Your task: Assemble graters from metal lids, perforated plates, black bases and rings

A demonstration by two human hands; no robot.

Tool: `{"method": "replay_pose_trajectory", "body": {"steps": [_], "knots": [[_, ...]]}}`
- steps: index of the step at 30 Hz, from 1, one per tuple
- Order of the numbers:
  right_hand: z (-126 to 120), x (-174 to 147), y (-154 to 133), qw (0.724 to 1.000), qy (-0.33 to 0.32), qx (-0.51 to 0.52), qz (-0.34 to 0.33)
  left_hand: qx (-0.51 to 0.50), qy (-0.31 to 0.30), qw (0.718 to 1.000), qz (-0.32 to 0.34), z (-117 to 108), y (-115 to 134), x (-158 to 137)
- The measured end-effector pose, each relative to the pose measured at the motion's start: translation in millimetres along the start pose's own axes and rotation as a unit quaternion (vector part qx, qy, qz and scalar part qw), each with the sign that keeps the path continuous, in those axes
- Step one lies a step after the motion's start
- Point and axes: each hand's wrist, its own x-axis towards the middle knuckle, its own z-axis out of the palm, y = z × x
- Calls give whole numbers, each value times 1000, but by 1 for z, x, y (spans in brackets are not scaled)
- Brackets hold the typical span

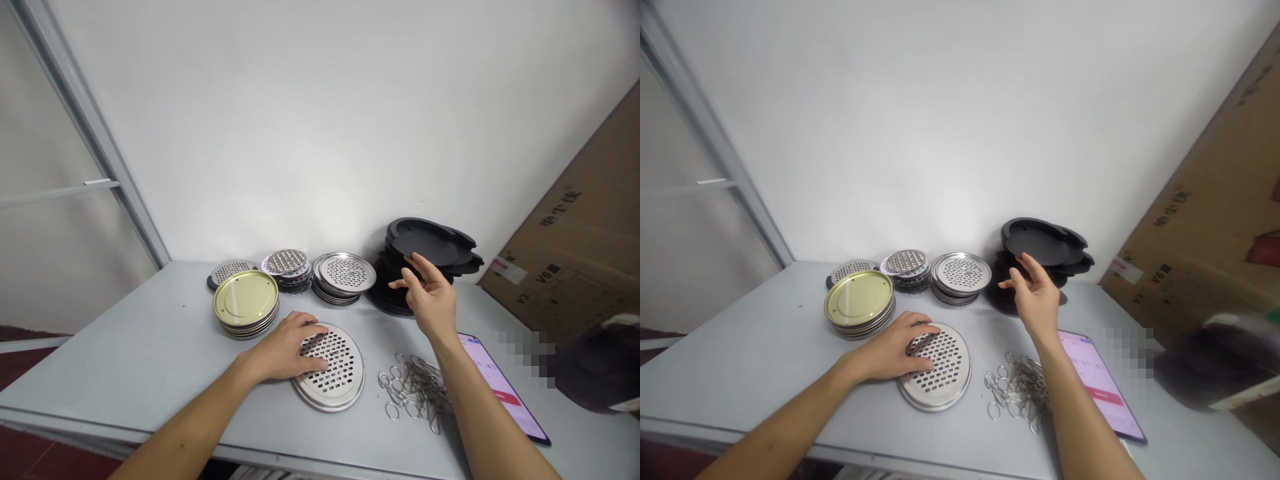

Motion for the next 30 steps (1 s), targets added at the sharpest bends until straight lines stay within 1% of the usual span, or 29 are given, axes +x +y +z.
{"method": "replay_pose_trajectory", "body": {"steps": [7, 14, 19, 23, 26, 28, 30], "knots": [[3, -6, -7, 997, 58, -28, -37, 10, -5, 1000, 2, 0, -2, 0], [0, -10, -9, 991, 108, -28, -67, 8, -6, 1000, 3, 0, -2, 0], [-1, -14, -13, 987, 132, -41, -77, 5, -5, 1000, 5, 0, -3, -1], [-3, -22, -24, 986, 132, -35, -95, 6, -2, 1000, 7, 1, -5, -1], [-4, -33, -33, 987, 112, -27, -108, 4, 16, 1000, 20, 0, -4, 0], [-5, -41, -38, 990, 91, -22, -105, 0, 48, 998, 35, -2, -3, 2], [-4, -50, -42, 992, 70, -17, -101, -15, 99, 994, 45, -4, -1, 4]]}}
